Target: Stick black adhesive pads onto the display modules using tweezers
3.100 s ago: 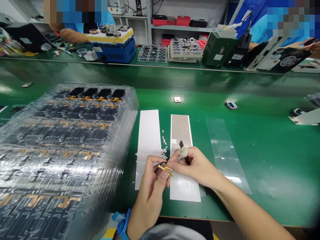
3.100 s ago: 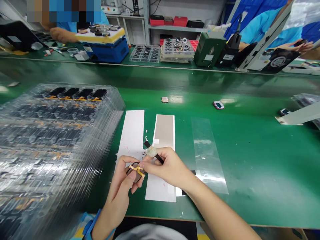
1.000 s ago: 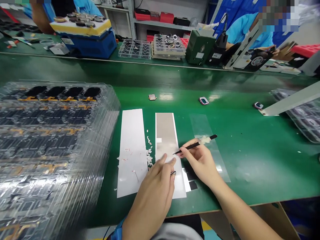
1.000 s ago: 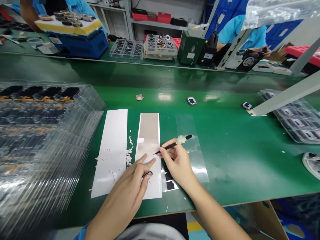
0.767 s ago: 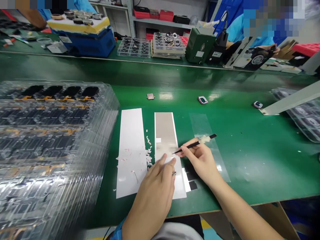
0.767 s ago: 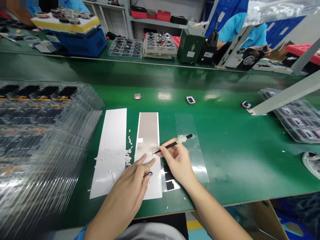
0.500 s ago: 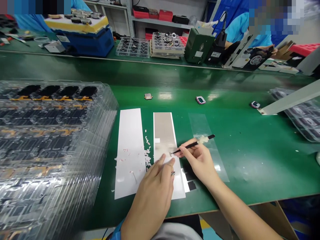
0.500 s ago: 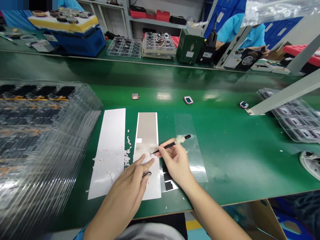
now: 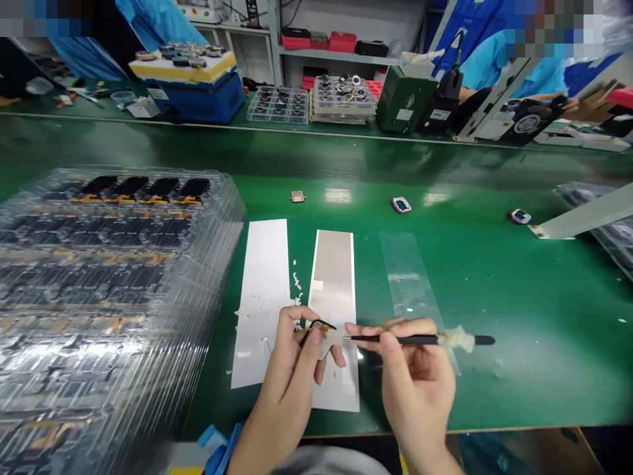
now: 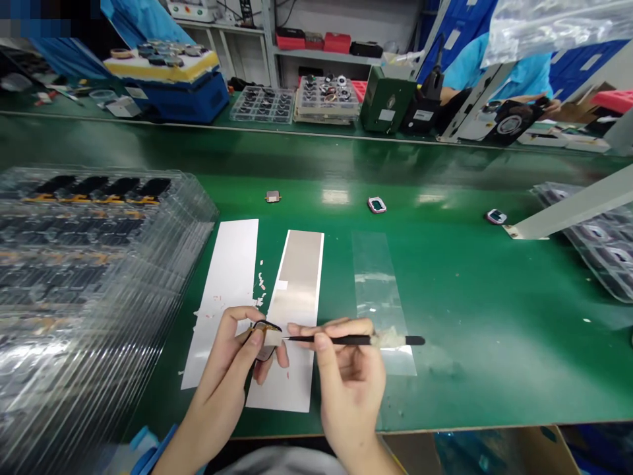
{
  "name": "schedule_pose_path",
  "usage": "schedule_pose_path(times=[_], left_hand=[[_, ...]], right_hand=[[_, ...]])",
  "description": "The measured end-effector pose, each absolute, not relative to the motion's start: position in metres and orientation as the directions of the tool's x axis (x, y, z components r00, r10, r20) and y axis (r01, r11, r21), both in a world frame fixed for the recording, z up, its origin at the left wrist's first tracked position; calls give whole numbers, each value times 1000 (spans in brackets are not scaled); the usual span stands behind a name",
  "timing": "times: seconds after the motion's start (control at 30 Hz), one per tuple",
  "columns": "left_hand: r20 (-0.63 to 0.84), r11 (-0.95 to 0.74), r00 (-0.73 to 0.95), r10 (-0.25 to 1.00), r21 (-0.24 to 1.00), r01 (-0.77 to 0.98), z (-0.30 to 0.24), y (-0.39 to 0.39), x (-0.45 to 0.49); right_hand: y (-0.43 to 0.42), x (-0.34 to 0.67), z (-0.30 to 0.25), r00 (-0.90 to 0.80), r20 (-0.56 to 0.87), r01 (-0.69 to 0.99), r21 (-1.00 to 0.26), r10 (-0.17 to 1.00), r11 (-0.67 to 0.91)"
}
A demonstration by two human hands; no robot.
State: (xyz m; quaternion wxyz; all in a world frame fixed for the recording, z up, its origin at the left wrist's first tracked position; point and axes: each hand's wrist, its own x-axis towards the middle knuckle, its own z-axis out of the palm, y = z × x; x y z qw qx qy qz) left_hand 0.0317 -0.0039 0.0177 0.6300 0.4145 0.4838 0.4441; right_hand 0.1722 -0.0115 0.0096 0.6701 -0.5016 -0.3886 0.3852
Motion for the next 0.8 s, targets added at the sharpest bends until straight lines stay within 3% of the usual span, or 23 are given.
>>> schedule_pose_path(times=[0.13,0.33,0.47,0.8], left_hand=[[-248,282,153,957,921,-270,21,-4,36],[-280,337,197,939,859,-386,16,-2,36],[-294,331,155,943,874,-357,15,-3,38],[-194,226,143,971,937,-266,7,-7,40]], right_hand=[[-15,159,1,373,150,-179,-957,916,230],[-16,158,-6,419,169,-127,-962,892,242],[-17,156,-7,452,200,-124,-951,869,284],[-13,159,-1,497,81,-291,-923,864,253]])
